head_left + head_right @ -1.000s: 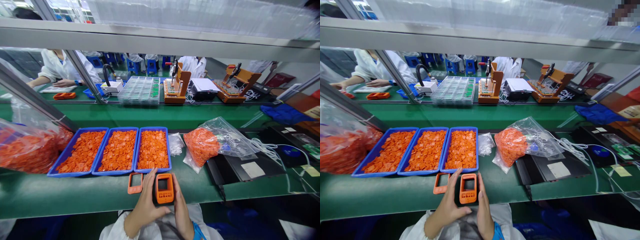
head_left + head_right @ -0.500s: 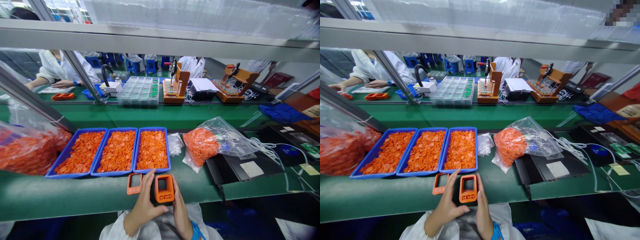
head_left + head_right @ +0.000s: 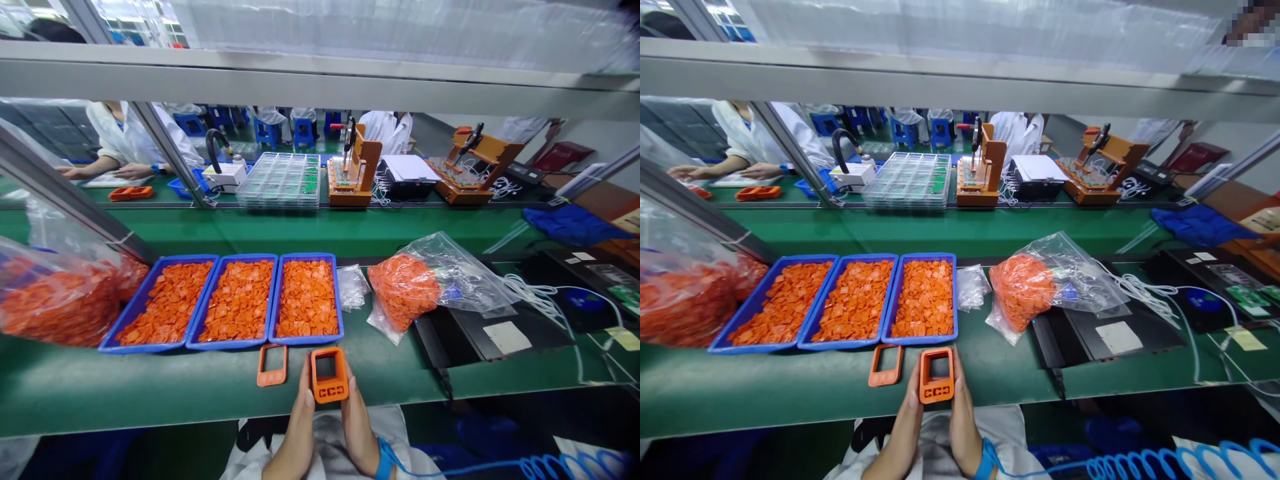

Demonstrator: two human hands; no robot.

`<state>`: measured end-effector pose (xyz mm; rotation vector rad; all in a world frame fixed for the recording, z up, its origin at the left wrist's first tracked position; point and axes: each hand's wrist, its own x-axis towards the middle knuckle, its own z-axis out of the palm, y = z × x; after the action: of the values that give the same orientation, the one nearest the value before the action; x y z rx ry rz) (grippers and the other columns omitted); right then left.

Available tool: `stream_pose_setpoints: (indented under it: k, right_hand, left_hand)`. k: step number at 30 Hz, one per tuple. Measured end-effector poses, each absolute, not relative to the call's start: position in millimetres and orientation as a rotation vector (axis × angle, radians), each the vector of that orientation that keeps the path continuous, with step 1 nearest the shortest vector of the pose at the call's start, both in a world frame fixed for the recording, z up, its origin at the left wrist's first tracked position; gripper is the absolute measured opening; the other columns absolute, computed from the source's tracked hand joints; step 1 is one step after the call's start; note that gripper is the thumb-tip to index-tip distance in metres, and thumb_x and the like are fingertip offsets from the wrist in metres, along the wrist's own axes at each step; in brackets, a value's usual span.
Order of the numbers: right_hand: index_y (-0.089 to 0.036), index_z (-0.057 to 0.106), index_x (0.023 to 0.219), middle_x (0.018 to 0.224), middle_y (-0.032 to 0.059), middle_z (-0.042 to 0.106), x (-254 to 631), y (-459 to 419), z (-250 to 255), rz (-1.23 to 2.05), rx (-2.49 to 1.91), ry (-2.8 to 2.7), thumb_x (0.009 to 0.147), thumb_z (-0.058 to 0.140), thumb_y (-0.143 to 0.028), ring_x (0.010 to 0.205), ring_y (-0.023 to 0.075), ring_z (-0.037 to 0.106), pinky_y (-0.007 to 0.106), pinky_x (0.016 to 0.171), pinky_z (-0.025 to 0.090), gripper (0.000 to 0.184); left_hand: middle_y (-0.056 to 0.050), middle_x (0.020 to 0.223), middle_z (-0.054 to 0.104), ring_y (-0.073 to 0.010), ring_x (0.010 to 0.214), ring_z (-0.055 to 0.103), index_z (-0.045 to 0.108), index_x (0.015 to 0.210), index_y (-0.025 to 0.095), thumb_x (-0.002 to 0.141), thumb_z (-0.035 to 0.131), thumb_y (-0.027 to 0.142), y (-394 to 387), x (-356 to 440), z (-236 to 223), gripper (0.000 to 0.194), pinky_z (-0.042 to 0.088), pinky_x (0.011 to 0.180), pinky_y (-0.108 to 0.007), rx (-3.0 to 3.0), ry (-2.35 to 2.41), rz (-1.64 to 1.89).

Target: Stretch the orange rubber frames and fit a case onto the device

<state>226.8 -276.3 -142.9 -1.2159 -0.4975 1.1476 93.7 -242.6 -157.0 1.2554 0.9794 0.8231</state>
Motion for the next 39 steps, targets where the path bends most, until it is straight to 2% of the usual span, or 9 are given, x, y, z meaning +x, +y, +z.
stream_pose_setpoints:
  k: [4, 8, 9, 12, 15, 19, 25, 34, 39]
  right_hand:
    - [-0.032, 0.053, 0.156, 0.154, 0.004, 0.066, 226.5, -274.6, -139.5, 1.153, -1.207, -0.562, 0.101, 0.04, -0.074, 0.16, 0.0274, 0.039, 0.054, 0.134, 0.026, 0.07]
    - [-0.032, 0.054, 0.156, 0.158, 0.0037, 0.062, 228.4, -273.4, -137.4, 1.155, -1.191, -0.519, 0.101, 0.04, -0.075, 0.16, 0.028, 0.038, 0.054, 0.134, 0.024, 0.071]
    - [-0.033, 0.054, 0.155, 0.16, 0.003, 0.06, 229.7, -273.2, -137.4, 1.154, -1.181, -0.494, 0.101, 0.04, -0.075, 0.16, 0.0283, 0.038, 0.055, 0.134, 0.023, 0.07]
    - [-0.035, 0.055, 0.154, 0.166, 0.0013, 0.052, 235.7, -272.2, -137.5, 1.155, -1.146, -0.458, 0.102, 0.041, -0.072, 0.16, 0.0284, 0.038, 0.056, 0.134, 0.019, 0.065]
    - [-0.036, 0.057, 0.153, 0.167, 0.0008, 0.051, 241.7, -269.9, -136.7, 1.161, -1.144, -0.484, 0.102, 0.042, -0.072, 0.16, 0.0284, 0.038, 0.056, 0.135, 0.019, 0.064]
    - [-0.035, 0.06, 0.15, 0.165, 0.0008, 0.054, 244.9, -266.3, -133.5, 1.151, -1.185, -0.5, 0.102, 0.044, -0.072, 0.159, 0.0296, 0.04, 0.056, 0.134, 0.021, 0.063]
    - [-0.035, 0.062, 0.149, 0.164, 0.0001, 0.056, 245.8, -264.7, -129.5, 1.138, -1.209, -0.545, 0.102, 0.046, -0.071, 0.158, 0.0298, 0.042, 0.056, 0.134, 0.023, 0.061]
    - [-0.032, 0.061, 0.15, 0.163, 0.0022, 0.056, 246.1, -264.9, -124.7, 1.164, -1.236, -0.553, 0.101, 0.049, -0.07, 0.157, 0.0296, 0.044, 0.054, 0.134, 0.026, 0.063]
    - [-0.032, 0.056, 0.153, 0.167, 0.0019, 0.051, 250.0, -267.3, -124.8, 1.178, -1.226, -0.517, 0.102, 0.05, -0.067, 0.159, 0.0279, 0.04, 0.052, 0.134, 0.024, 0.062]
  left_hand:
    - [-0.009, 0.176, 0.028, -0.0294, 0.162, 0.025, 0.026, 0.17, 0.027, 0.109, 0.032, 0.062, -241.3, 97.8, -152.7, 0.07, 0.027, 0.132, -0.05, 1.158, 0.957, 0.832]
    - [-0.01, 0.178, 0.023, -0.0298, 0.163, 0.023, 0.02, 0.171, 0.029, 0.11, 0.03, 0.059, -239.8, 91.2, -150.8, 0.068, 0.026, 0.132, -0.052, 1.192, 0.883, 0.855]
    - [-0.011, 0.178, 0.022, -0.031, 0.163, 0.022, 0.019, 0.171, 0.029, 0.109, 0.033, 0.06, -238.3, 87.7, -150.1, 0.071, 0.025, 0.132, -0.053, 1.246, 0.872, 0.848]
    - [-0.015, 0.178, 0.02, -0.0389, 0.163, 0.018, 0.012, 0.172, 0.029, 0.096, 0.068, 0.06, -229.3, 76.7, -146.3, 0.099, 0.023, 0.131, -0.062, 1.506, 0.869, 0.776]
    - [-0.02, 0.176, 0.024, -0.0452, 0.162, 0.02, 0.013, 0.171, 0.029, 0.079, 0.09, 0.039, -215.1, 72.3, -140.9, 0.121, 0.024, 0.128, -0.071, 1.727, 0.94, 0.715]
    - [-0.02, 0.168, 0.04, -0.0444, 0.157, 0.036, 0.018, 0.169, 0.03, 0.07, 0.09, 0.015, -196.9, 79.1, -132.9, 0.123, 0.033, 0.125, -0.07, 1.801, 0.981, 0.685]
    - [-0.019, 0.153, 0.058, -0.0417, 0.144, 0.054, 0.022, 0.169, 0.026, 0.071, 0.089, 0.014, -185.4, 89.3, -123.3, 0.119, 0.044, 0.119, -0.065, 1.884, 0.931, 0.689]
    - [-0.021, 0.152, 0.057, -0.0391, 0.142, 0.056, 0.021, 0.167, 0.024, 0.079, 0.088, 0.026, -184.7, 89.8, -126.9, 0.111, 0.044, 0.118, -0.064, 1.95, 0.971, 0.679]
    - [-0.022, 0.163, 0.046, -0.0428, 0.152, 0.044, 0.015, 0.169, 0.024, 0.078, 0.089, 0.028, -192.4, 85.2, -116.9, 0.118, 0.042, 0.121, -0.064, 2.006, 1.0, 0.623]
